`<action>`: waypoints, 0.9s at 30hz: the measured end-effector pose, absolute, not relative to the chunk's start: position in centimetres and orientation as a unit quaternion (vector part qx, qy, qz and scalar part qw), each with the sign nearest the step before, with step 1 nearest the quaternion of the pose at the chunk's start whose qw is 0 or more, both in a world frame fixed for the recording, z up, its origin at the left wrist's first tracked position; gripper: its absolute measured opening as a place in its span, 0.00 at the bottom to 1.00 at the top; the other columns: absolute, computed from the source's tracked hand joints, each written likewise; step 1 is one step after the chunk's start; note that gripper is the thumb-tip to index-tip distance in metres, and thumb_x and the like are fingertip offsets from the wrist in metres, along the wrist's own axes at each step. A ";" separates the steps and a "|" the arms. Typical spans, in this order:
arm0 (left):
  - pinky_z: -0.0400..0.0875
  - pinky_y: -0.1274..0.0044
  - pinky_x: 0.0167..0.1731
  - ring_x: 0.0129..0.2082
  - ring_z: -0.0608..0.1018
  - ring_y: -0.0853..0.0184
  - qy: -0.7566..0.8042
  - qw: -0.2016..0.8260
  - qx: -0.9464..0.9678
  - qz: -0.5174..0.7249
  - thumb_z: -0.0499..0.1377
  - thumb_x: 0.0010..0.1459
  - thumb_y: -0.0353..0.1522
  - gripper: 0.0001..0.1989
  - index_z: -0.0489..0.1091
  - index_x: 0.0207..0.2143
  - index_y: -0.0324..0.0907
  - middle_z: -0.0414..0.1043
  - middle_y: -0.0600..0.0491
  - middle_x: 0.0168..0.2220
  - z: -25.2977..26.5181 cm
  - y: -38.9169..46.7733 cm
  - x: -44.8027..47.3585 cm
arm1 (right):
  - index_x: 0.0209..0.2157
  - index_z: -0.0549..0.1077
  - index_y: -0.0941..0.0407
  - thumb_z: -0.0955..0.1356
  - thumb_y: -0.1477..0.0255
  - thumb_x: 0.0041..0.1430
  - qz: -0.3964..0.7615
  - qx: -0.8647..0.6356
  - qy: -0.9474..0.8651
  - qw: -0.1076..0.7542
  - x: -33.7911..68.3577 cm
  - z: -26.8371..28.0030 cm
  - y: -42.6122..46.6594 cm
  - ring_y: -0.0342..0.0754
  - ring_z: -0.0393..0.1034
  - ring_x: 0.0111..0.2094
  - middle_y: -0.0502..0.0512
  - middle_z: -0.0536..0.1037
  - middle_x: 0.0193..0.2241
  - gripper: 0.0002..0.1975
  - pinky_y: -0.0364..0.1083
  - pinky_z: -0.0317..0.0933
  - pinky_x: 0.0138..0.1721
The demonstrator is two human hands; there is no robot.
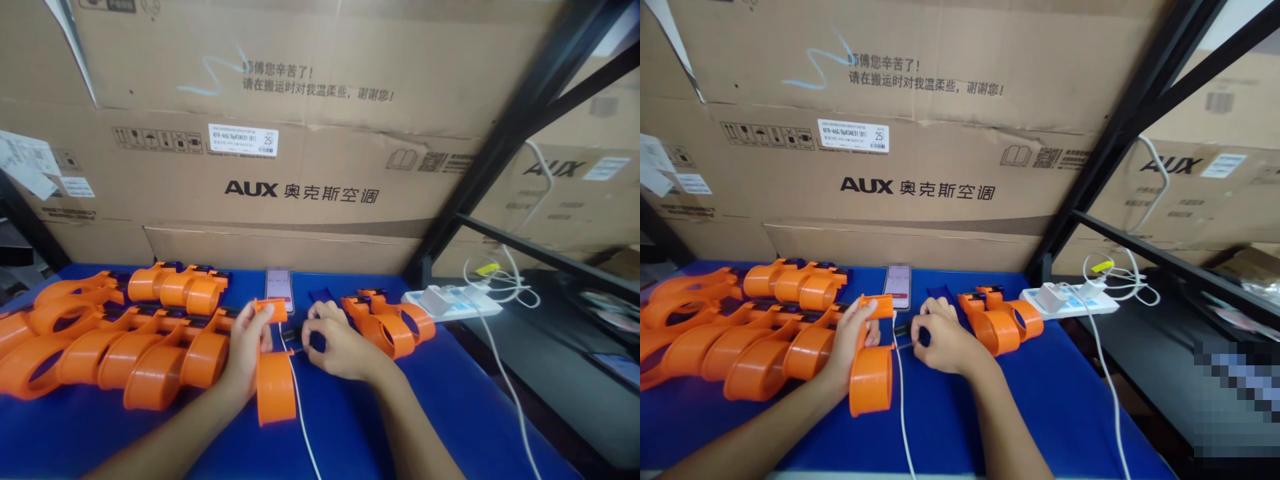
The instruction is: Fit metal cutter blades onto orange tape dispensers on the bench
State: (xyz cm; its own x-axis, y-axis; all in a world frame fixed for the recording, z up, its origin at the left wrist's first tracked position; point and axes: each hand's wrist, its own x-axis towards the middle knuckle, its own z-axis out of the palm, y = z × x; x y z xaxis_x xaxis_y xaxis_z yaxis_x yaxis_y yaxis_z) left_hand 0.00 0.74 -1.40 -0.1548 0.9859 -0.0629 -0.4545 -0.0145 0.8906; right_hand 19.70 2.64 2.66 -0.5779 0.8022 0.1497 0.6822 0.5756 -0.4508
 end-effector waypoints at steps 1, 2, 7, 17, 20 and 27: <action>0.52 0.82 0.16 0.13 0.57 0.76 0.417 0.563 0.320 0.637 0.67 0.53 0.46 0.22 0.58 0.31 0.45 0.57 0.65 0.13 -1.4 0.8 0.0 | 0.30 0.76 0.53 0.73 0.76 0.51 0.171 -0.430 -0.871 0.163 19.6 2.4 2.6 0.53 0.62 0.44 0.55 0.68 0.41 0.05 0.53 0.57 0.50; 0.53 0.82 0.16 0.13 0.57 0.76 0.419 0.561 0.321 0.638 0.67 0.53 0.46 0.21 0.59 0.31 0.45 0.57 0.65 0.13 -1.3 0.8 0.0 | 0.32 0.76 0.53 0.73 0.74 0.52 0.167 -0.431 -0.872 0.160 19.4 2.2 2.6 0.53 0.61 0.45 0.55 0.68 0.42 0.04 0.53 0.57 0.50; 0.53 0.83 0.16 0.13 0.57 0.76 0.411 0.574 0.314 0.635 0.68 0.50 0.46 0.22 0.59 0.30 0.45 0.58 0.65 0.13 -1.4 0.9 0.0 | 0.36 0.75 0.52 0.75 0.69 0.54 0.154 -0.424 -0.880 0.151 19.0 1.6 2.7 0.55 0.60 0.47 0.55 0.66 0.44 0.09 0.54 0.57 0.50; 0.53 0.83 0.16 0.13 0.58 0.76 0.410 0.593 0.303 0.624 0.69 0.50 0.46 0.21 0.62 0.32 0.45 0.58 0.64 0.13 -1.9 1.1 0.2 | 0.41 0.73 0.52 0.66 0.68 0.68 0.203 -0.384 -0.844 0.315 18.4 3.0 2.2 0.53 0.63 0.46 0.55 0.72 0.42 0.05 0.54 0.60 0.52; 0.55 0.83 0.17 0.14 0.59 0.75 0.407 0.593 0.288 0.632 0.68 0.52 0.47 0.20 0.64 0.33 0.44 0.58 0.63 0.14 -1.8 0.9 0.3 | 0.49 0.72 0.52 0.68 0.64 0.67 0.312 -0.333 -0.822 0.341 18.4 3.7 1.7 0.50 0.67 0.44 0.55 0.74 0.42 0.12 0.51 0.63 0.49; 0.69 0.78 0.27 0.21 0.70 0.72 0.395 0.537 0.211 0.715 0.64 0.56 0.49 0.21 0.68 0.43 0.45 0.68 0.60 0.26 -1.1 0.5 0.6 | 0.61 0.66 0.50 0.79 0.57 0.46 0.483 -0.239 -0.809 0.232 18.2 4.6 0.3 0.55 0.68 0.54 0.58 0.69 0.57 0.42 0.52 0.63 0.55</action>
State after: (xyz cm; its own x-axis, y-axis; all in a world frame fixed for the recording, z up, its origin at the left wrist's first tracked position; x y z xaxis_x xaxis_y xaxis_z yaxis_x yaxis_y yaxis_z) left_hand 0.61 0.48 -1.14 -0.3340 0.9347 -0.1214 -0.6010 -0.1120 0.7914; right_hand 18.15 0.26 4.57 -0.7775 0.6118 0.1452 0.1626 0.4186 -0.8935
